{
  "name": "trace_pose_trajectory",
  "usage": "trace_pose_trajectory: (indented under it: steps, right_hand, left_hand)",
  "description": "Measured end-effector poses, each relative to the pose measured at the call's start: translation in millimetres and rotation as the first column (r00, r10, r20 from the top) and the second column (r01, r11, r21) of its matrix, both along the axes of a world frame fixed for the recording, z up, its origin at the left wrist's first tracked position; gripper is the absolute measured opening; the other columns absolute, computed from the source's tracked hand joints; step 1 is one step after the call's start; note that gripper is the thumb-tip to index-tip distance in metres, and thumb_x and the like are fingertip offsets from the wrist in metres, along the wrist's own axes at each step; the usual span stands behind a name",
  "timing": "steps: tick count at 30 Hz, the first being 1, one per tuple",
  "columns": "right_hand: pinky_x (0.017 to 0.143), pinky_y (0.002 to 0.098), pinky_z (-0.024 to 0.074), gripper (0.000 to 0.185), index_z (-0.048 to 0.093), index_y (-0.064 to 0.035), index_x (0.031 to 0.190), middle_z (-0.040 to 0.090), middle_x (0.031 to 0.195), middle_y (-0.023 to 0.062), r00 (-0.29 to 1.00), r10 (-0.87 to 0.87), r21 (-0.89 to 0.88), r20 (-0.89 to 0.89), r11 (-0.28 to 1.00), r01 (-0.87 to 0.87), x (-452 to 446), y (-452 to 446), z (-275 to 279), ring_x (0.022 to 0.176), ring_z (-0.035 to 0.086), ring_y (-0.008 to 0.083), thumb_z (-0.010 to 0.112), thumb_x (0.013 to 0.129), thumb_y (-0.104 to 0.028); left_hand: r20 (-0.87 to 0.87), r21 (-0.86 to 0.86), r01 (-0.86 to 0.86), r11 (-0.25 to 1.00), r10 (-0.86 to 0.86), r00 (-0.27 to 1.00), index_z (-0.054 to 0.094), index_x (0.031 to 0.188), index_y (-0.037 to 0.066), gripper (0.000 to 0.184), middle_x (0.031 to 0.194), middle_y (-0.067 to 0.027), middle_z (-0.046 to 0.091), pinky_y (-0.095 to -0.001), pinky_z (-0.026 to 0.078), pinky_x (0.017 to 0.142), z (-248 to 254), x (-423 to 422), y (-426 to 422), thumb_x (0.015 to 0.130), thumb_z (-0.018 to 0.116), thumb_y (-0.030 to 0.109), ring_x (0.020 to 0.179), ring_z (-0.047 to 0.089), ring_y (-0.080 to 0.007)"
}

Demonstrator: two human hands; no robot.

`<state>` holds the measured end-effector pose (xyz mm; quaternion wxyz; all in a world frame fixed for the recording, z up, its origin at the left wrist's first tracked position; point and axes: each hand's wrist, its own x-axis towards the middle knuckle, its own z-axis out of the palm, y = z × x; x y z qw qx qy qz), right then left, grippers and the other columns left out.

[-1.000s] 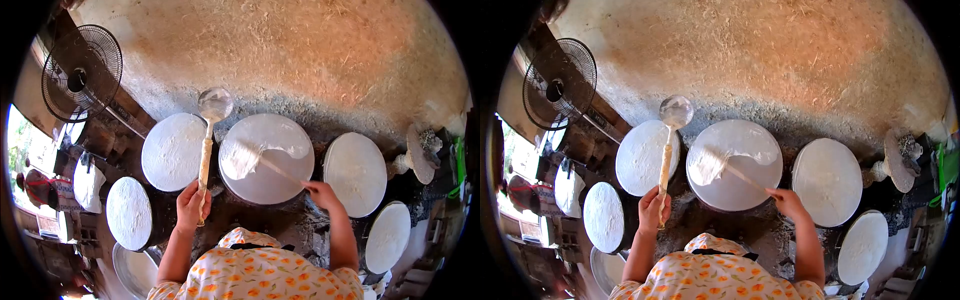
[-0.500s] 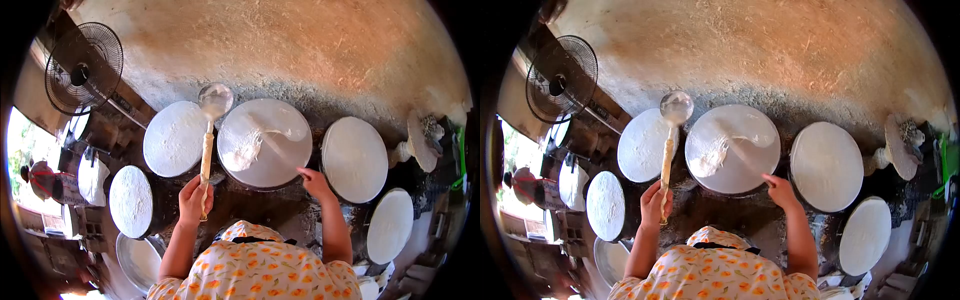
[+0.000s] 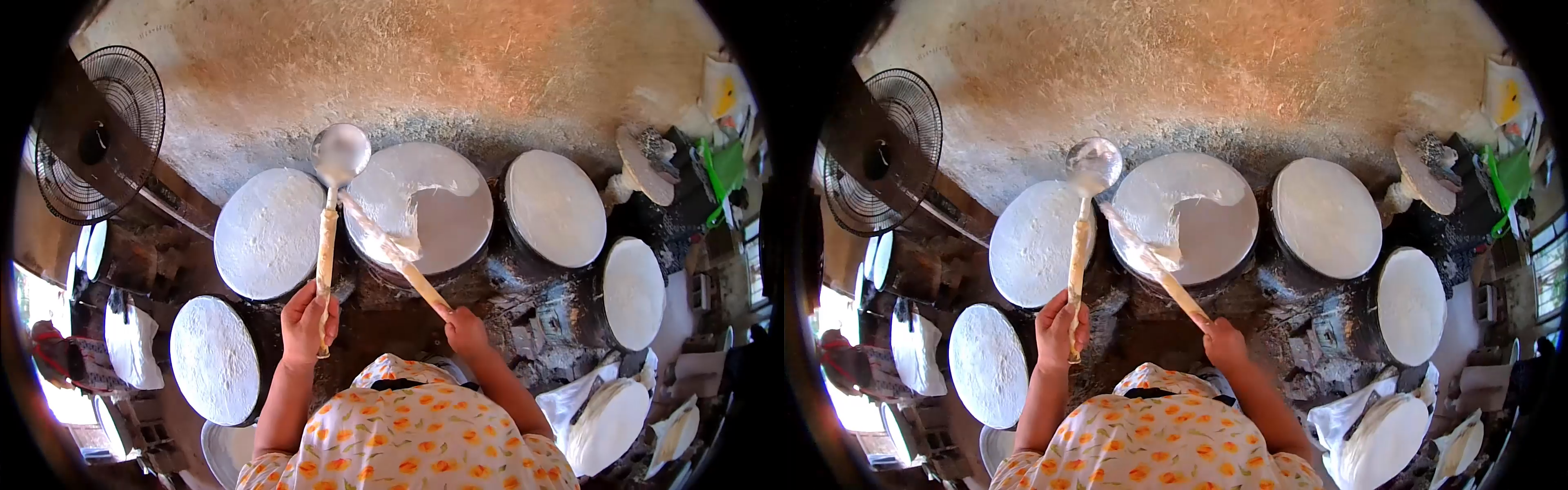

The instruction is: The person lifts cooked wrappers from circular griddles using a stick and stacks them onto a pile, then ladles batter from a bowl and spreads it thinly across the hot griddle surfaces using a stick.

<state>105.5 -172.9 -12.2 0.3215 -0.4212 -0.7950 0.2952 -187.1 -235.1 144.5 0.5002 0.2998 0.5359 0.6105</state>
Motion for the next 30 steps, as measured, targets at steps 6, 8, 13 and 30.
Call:
trace_pose_trajectory:
  steps: [6, 8, 13, 30]
  right_hand:
    - [0.049, 0.0443, 0.0467, 0.044, 0.055, -0.0301, 0.123, 0.055, 0.076, 0.0144, 0.727, -0.287, 0.148, 0.623, 0.957, 0.251, 52, -62, 15, 0.056, 0.057, 0.0317, 0.051, 0.085, -0.008]
    - [0.044, 0.0404, 0.0470, 0.055, 0.050, -0.0327, 0.129, 0.047, 0.071, 0.0119, 0.769, -0.318, 0.217, 0.555, 0.947, 0.236, 29, -71, 10, 0.048, 0.052, 0.0292, 0.054, 0.081, -0.004]
    - [0.051, 0.0431, 0.0481, 0.056, 0.042, -0.0321, 0.133, 0.051, 0.076, 0.0129, 0.813, -0.141, 0.059, 0.565, 0.990, 0.131, -51, -71, 11, 0.058, 0.057, 0.0308, 0.051, 0.084, -0.007]
    - [0.056, 0.0433, 0.0493, 0.050, 0.057, -0.0303, 0.123, 0.057, 0.070, 0.0162, 0.854, -0.095, -0.095, 0.512, 0.981, 0.166, 55, -84, 5, 0.061, 0.058, 0.0364, 0.053, 0.080, -0.004]
  left_hand:
    - [0.070, -0.015, -0.037, 0.999, 0.038, 0.997, 0.054, 0.100, -0.001, 0.018, 0.063, -0.0023, 0.051, -0.0200, 0.034, 0.036, 1, -31, -30, 0.094, 0.044, 0.012, 0.041, 0.043, -0.0067]
    - [0.012, 0.006, 0.038, 0.999, -0.038, 0.999, 0.054, 0.100, -0.001, 0.018, 0.063, -0.0022, 0.051, -0.0197, 0.034, 0.036, 0, -37, -35, 0.094, 0.044, 0.012, 0.041, 0.042, -0.0066]
    - [0.008, -0.013, 0.085, 0.996, -0.085, 0.996, 0.054, 0.100, -0.001, 0.018, 0.063, -0.0022, 0.051, -0.0197, 0.034, 0.036, -3, -40, -37, 0.094, 0.044, 0.012, 0.041, 0.042, -0.0064]
    - [0.024, -0.038, 0.052, 0.998, -0.052, 0.998, 0.055, 0.095, 0.000, 0.015, 0.063, -0.0021, 0.051, -0.0200, 0.034, 0.035, -9, -19, -9, 0.093, 0.045, 0.011, 0.041, 0.044, -0.0064]
